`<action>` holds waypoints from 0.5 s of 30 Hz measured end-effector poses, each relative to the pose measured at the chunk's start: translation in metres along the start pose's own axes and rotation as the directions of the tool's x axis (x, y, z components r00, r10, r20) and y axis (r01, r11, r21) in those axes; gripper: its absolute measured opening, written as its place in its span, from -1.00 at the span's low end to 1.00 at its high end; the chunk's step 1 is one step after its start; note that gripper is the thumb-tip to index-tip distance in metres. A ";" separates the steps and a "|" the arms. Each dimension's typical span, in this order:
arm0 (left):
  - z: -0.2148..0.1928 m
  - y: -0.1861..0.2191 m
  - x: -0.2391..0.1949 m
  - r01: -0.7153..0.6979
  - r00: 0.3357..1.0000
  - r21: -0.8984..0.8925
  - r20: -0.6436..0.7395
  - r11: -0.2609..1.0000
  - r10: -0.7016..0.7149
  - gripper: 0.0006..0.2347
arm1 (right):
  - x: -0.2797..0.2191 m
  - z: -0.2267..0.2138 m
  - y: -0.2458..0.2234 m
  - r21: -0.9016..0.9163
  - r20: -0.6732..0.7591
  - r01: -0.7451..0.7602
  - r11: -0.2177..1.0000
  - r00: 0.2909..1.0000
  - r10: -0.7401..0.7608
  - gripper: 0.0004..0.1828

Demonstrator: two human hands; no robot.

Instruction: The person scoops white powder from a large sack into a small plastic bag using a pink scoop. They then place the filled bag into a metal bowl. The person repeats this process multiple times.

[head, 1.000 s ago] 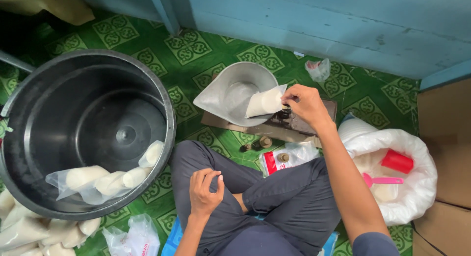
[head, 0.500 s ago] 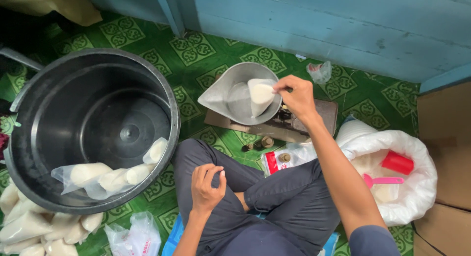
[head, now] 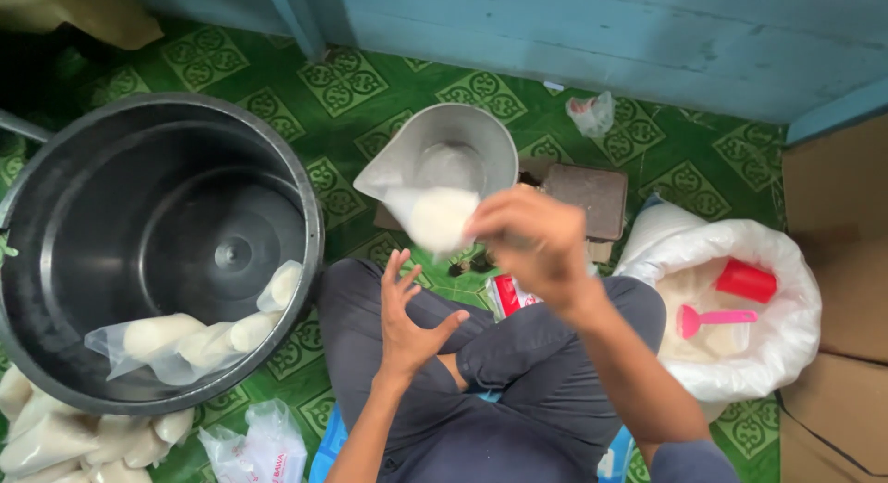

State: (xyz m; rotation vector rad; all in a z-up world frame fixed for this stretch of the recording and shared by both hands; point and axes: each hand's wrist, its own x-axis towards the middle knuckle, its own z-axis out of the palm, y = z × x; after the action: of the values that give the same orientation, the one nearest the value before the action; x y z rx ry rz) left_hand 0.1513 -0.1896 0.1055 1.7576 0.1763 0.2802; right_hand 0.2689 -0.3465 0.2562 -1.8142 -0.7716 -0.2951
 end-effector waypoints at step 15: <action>-0.001 -0.101 -0.078 0.111 0.963 0.112 0.235 0.987 -0.135 -0.35 | -0.154 0.060 0.029 0.131 0.364 -0.019 0.991 0.931 -0.031 -0.84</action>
State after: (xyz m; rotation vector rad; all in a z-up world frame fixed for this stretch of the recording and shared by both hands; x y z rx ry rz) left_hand 0.0796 -0.1898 0.0000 1.8527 0.1240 -0.0349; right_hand 0.1600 -0.3530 0.1279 -1.7612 -1.0302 0.0959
